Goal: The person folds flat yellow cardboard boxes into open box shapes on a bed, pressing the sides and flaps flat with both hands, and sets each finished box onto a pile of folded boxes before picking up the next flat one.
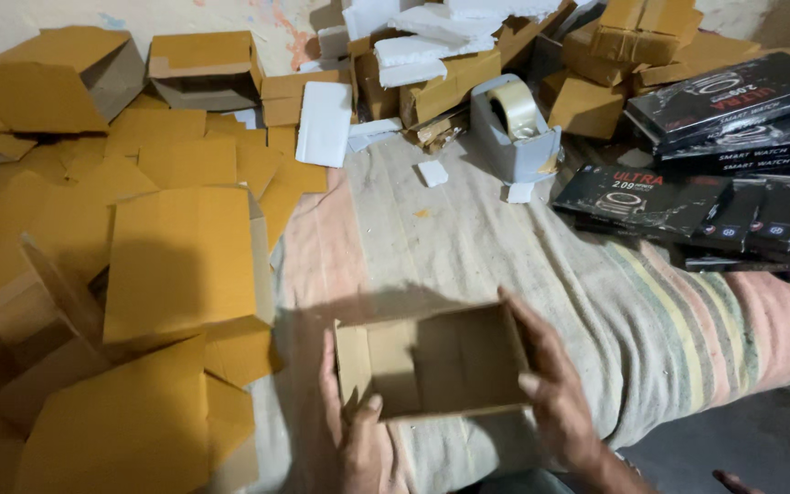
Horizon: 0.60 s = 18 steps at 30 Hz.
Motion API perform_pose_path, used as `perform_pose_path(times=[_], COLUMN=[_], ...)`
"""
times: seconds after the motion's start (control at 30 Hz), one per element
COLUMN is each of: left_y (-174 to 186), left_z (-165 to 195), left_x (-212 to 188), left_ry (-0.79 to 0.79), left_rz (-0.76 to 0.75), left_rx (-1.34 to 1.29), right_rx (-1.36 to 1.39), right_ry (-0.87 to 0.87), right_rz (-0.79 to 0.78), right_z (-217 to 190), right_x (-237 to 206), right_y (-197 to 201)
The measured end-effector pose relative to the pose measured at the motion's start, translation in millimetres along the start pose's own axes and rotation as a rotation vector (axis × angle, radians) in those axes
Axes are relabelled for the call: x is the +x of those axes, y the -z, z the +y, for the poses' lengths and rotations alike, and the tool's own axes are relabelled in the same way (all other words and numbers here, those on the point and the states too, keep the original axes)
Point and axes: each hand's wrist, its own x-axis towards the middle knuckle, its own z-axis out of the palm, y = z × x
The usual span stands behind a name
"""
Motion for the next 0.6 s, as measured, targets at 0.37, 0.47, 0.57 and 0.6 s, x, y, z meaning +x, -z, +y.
perform_pose_path(times=[0.37, 0.47, 0.57, 0.6], left_y=[-16, -11, 0, 3], left_z=[8, -10, -15, -14], left_x=[23, 26, 21, 19], left_ry=[-0.110, -0.164, -0.100, -0.131], left_rz=[-0.096, -0.085, -0.081, -0.113], left_rx=[0.239, 0.237, 0.318, 0.447], right_rx=[-1.298, -1.323, -1.452, -1.471], right_ry=[0.087, 0.124, -0.155, -0.154], right_rz=[-0.283, -0.351, -0.341, -0.326], right_z=[-21, -25, -23, -22], right_x=[64, 77, 90, 94], right_y=[23, 16, 1, -3])
